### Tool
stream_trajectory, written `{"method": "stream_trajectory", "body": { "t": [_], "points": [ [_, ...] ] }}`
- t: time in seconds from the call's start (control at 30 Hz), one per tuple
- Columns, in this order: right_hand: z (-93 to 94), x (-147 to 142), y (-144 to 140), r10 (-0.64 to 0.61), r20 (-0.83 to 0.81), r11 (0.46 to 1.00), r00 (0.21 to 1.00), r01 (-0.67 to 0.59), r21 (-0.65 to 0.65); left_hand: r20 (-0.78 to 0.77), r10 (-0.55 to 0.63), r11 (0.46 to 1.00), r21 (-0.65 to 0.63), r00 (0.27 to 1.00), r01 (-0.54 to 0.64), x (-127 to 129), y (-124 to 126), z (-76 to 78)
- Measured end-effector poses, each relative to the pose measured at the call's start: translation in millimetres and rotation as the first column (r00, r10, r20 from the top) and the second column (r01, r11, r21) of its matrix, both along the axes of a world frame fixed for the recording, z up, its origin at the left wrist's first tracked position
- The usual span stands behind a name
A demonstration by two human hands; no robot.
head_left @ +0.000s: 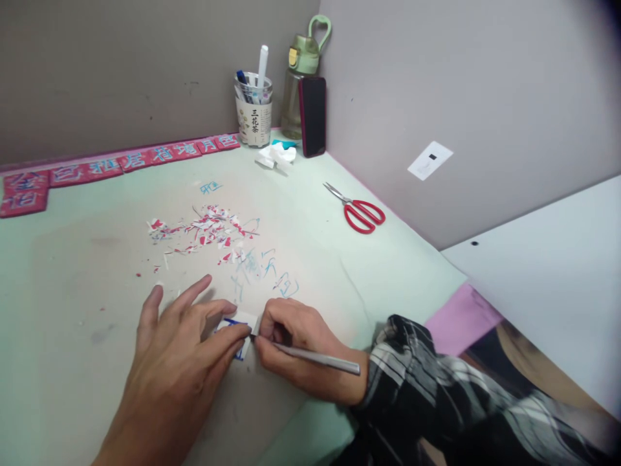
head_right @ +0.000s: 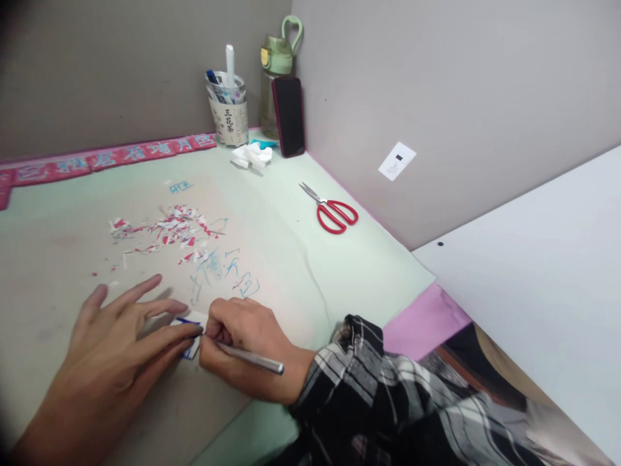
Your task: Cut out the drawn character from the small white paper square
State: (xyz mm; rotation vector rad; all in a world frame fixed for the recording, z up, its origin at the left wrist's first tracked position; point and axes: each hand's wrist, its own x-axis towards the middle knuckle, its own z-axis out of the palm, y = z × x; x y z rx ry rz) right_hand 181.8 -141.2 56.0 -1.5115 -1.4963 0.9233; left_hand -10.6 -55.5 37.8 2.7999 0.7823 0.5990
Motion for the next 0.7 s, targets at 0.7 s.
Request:
{"method": "stream_trajectory", "body": {
  "t": [0.7],
  "points": [
    [-2.3, 1.0, -0.1, 0.008, 0.041, 1.0, 0.999, -0.008, 0.004, -0.016, -0.074, 0.997, 0.037, 0.997, 0.075, 15.4, 8.0, 1.2]
  ]
}}
